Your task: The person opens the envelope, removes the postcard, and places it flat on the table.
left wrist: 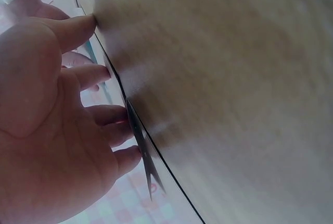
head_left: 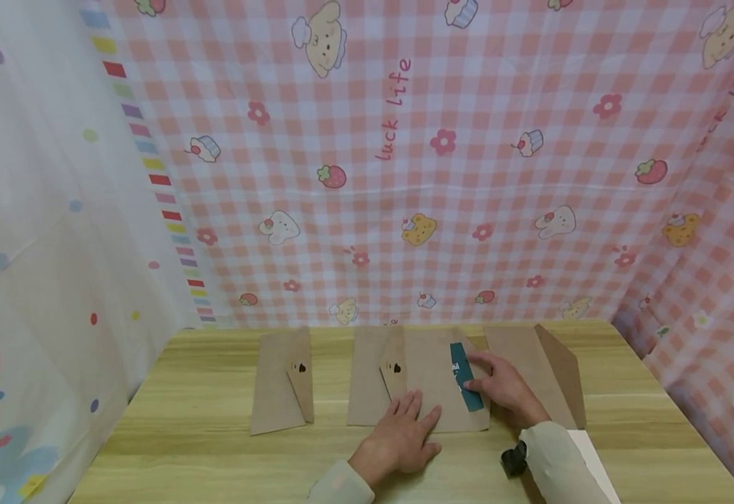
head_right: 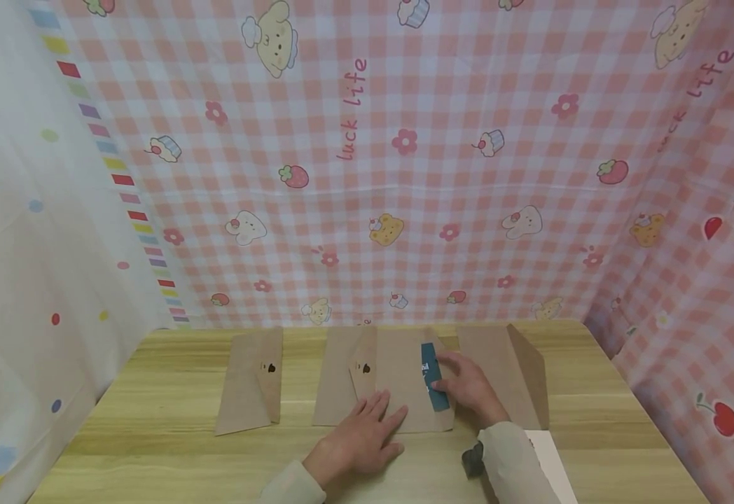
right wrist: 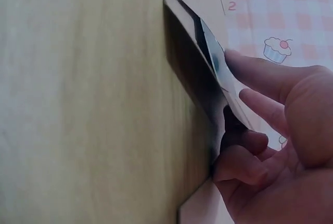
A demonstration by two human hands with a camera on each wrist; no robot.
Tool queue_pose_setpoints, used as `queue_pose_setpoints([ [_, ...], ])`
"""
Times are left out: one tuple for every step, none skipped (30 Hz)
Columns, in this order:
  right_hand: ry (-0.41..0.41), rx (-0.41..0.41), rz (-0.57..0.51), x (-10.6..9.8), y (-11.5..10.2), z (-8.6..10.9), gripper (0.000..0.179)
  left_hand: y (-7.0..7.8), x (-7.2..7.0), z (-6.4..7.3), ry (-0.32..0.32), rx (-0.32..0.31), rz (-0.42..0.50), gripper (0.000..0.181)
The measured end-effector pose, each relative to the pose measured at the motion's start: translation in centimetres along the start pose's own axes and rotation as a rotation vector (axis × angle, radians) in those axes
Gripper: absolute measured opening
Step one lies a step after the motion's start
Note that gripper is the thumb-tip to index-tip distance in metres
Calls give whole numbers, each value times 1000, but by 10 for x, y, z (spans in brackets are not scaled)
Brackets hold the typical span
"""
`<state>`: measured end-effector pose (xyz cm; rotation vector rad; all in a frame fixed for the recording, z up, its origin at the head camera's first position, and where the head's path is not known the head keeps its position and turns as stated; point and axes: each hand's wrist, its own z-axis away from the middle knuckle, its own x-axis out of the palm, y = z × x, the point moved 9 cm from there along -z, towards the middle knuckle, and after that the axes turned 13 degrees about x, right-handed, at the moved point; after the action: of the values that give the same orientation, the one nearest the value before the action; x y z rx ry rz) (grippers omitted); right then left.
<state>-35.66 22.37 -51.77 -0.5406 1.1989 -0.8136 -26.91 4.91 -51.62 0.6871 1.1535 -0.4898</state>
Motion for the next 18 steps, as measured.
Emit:
queue_pose_setpoints([
  [3, -3, 2, 0, 0, 0, 57, 0, 0, 0, -2, 0, -1, 61],
  [3, -6, 0, 0, 0, 0, 56, 0, 0, 0, -3, -1, -2, 61],
  [7, -9, -3, 0, -1, -1, 55, 0, 0, 0, -3, -1, -4, 62],
  [11, -9, -3, 0, 0, 0, 54, 0, 1, -1, -4, 0, -6, 62],
  [17, -14, 4, -1, -1, 0, 53, 0, 1, -1, -3, 2, -9, 62],
  [25, -20, 12, -1, -1, -1, 52, 0, 1, -1, -1, 3, -11, 62],
  [33, -24, 19, -1, -1, -1, 51, 0, 1, -1, 2, 5, -15, 62],
  [41, -29, 26, -1, -2, -1, 50, 0, 1, 0, 5, 5, -17, 62],
  [50, -31, 35, -2, -2, -2, 49, 0, 1, 0, 8, 7, -20, 62],
  [59, -34, 42, -2, -2, -2, 49, 0, 1, 0, 11, 8, -24, 62],
  [66, -37, 49, -2, -2, -3, 48, 0, 1, 0, 13, 9, -26, 62],
  [70, -36, 47, -2, -2, -3, 48, 0, 1, 0, 15, 10, -28, 62],
  [71, -32, 43, -2, -2, -3, 49, 0, 1, 0, 16, 11, -30, 62],
  [70, -29, 39, -2, -2, -3, 49, 0, 1, 0, 18, 11, -29, 62],
  [69, -24, 33, -2, -2, -3, 50, 0, 1, 0, 18, 11, -30, 62],
  [68, -21, 29, -3, -2, -3, 51, 0, 1, 0, 18, 12, -29, 62],
  [66, -14, 25, -3, -2, -3, 51, 0, 1, 0, 17, 12, -28, 62],
  [63, -7, 20, -3, -1, -3, 52, 0, 1, 0, 17, 13, -27, 62],
])
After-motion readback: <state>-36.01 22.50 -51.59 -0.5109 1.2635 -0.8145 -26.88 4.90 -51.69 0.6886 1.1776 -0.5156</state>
